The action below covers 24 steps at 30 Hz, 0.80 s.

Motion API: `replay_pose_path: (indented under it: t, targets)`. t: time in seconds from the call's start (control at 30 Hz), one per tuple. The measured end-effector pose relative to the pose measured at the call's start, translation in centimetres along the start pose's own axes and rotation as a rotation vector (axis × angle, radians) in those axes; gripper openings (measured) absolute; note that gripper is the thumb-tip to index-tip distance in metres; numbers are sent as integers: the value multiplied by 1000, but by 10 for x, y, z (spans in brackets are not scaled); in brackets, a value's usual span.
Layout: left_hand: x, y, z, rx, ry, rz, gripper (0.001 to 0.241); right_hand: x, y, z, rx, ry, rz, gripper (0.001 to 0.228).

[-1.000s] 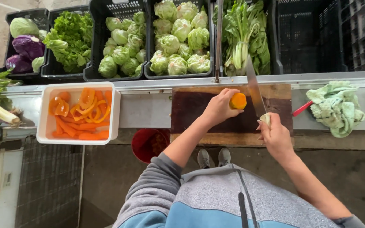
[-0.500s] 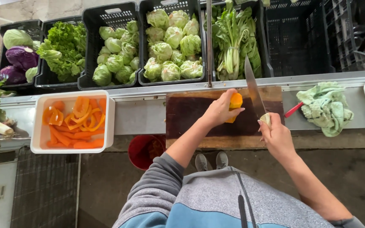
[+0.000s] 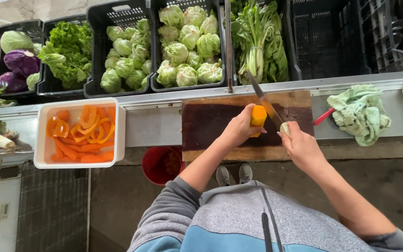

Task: Chopping yellow and orange bell peppers and squash on a wooden cutting board in a produce preparation area.

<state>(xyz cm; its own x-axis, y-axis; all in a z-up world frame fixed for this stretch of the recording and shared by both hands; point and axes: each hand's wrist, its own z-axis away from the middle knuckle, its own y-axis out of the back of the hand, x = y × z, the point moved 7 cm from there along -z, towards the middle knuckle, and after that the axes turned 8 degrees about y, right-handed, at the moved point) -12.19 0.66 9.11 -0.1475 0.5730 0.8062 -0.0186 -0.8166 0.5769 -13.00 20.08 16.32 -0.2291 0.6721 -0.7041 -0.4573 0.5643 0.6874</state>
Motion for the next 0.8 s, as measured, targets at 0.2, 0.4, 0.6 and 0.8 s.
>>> replay_pose_path:
  t: [0.2, 0.4, 0.6, 0.8]
  targets:
    - [-5, -5, 6, 24, -67, -14, 87, 8, -4, -20, -30, 187, 239, 29]
    - [-7, -4, 4, -21, 60, -96, 90, -17, 9, -27, -90, 247, 292, 29]
    - [59, 62, 29, 410, -408, -415, 110, -11, 2, -35, -203, 255, 326, 29]
    - [100, 54, -20, -81, -527, -833, 120, -10, 1, -48, -274, 278, 390, 30]
